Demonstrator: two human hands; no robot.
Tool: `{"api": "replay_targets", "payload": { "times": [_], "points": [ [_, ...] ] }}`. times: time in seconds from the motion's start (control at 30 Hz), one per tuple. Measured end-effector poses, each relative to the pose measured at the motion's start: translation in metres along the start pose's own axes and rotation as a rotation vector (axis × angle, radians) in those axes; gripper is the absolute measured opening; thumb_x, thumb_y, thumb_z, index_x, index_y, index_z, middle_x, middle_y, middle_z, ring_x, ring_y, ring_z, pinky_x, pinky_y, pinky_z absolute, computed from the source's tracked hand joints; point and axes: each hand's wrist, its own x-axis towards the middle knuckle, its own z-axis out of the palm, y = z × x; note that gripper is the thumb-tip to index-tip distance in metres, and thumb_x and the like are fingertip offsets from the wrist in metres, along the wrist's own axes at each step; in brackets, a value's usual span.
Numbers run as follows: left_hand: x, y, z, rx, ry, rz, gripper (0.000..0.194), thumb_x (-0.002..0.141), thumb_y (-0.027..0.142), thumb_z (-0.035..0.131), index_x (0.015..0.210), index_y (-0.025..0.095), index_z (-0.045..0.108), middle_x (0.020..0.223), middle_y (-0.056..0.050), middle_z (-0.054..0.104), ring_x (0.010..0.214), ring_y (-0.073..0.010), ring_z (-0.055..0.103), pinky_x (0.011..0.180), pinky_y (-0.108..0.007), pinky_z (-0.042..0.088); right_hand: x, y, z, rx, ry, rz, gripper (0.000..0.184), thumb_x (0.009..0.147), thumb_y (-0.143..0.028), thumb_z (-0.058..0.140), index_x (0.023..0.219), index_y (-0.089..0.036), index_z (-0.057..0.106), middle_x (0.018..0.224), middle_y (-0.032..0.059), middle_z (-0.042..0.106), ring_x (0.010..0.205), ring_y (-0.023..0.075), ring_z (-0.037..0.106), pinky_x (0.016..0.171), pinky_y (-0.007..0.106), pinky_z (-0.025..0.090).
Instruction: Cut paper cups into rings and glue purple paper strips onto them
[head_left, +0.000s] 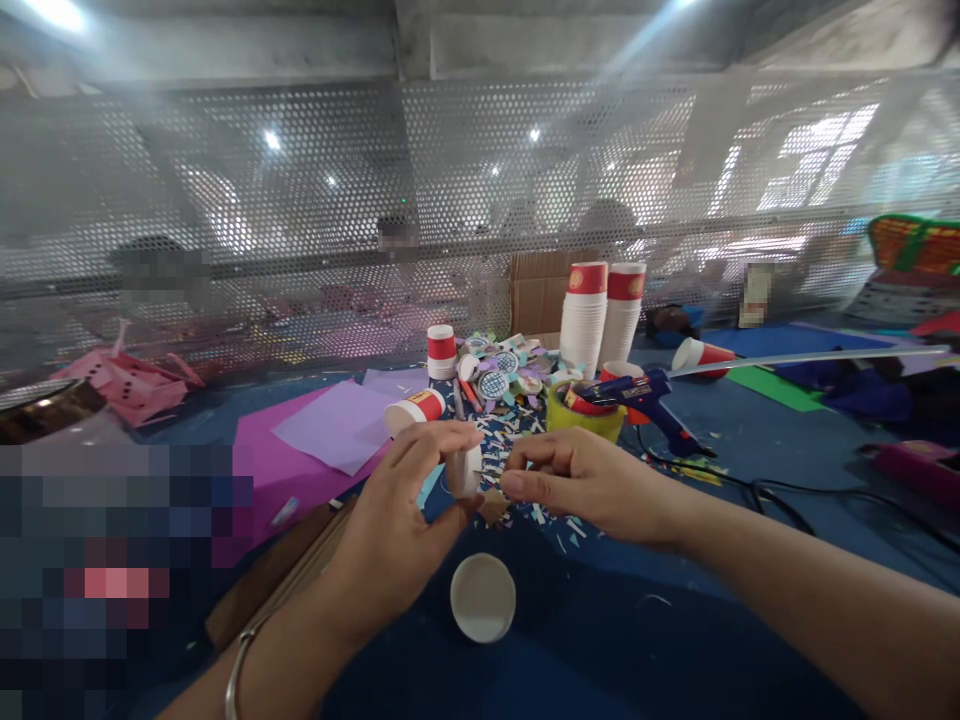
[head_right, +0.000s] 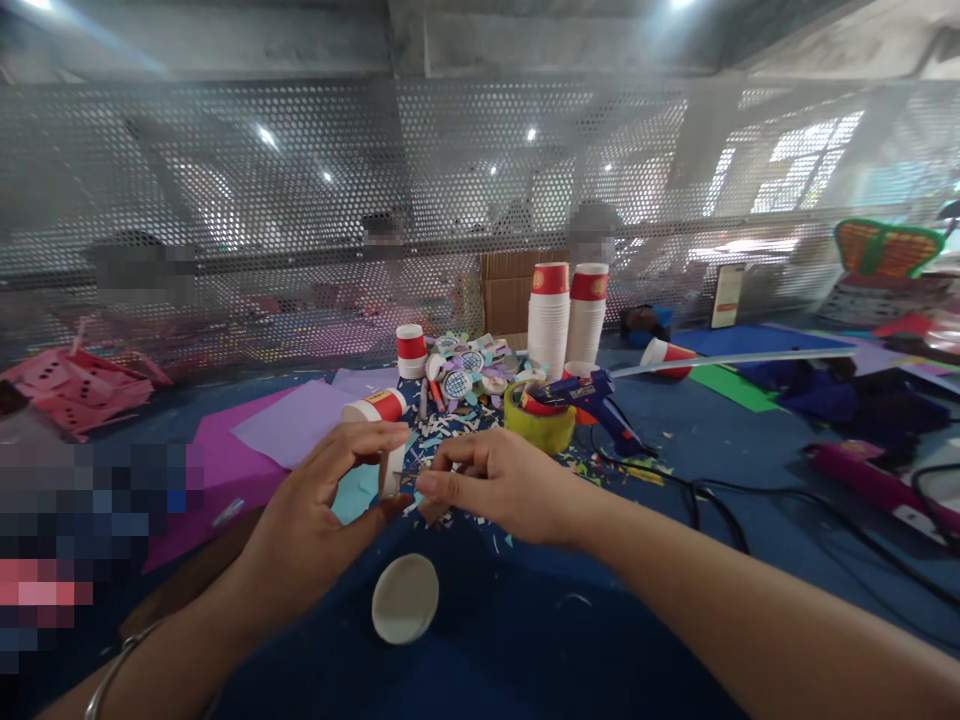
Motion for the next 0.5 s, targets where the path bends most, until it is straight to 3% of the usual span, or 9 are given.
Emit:
{"api": "replay_targets", "payload": {
  "times": [0.17,0.37,0.5],
  "points": [
    [0.0012,0.0010,0.0000,-0.045,-0.031,-0.016,0.045,0.078,0.012,0.068,0.119,0.027,0.057,0.123,-0.007,0.061,0.118,-0.0247,0.054,0.098,-0.045,0.048,0.0000,-0.0024,-0.0005,-0.003,-0.005,0.024,0.028,0.088,-0.043,0.062,0.077,-0.017,0.064,0.062,-0.0055,0.048,0.050,0.0083,0.030,0.050,0.025,0.024],
    [0.0014,0.0055,-0.0034,0.077,0.037,0.084,0.044,0.081,0.007,0.061,0.119,0.027,0.058,0.124,-0.006,0.062,0.120,-0.0241,0.053,0.104,-0.046,0.042,-0.0019,-0.0066,0.0005,-0.034,-0.018,0.034,0.033,0.089,-0.048,0.059,0.076,-0.018,0.061,0.063,-0.0042,0.045,0.054,0.0093,0.033,0.050,0.025,0.024],
    [0.0002,0.0059,-0.0024,-0.241,-0.044,-0.220,0.041,0.081,0.023,0.068,0.120,0.027,0.055,0.118,-0.007,0.064,0.104,-0.0248,0.062,0.090,-0.043,0.051,-0.0012,-0.0018,-0.0012,-0.125,0.078,0.105,0.035,0.088,-0.052,0.058,0.075,-0.019,0.057,0.057,-0.0065,0.037,0.051,0.0097,0.029,0.048,0.026,0.021]
  ]
}}
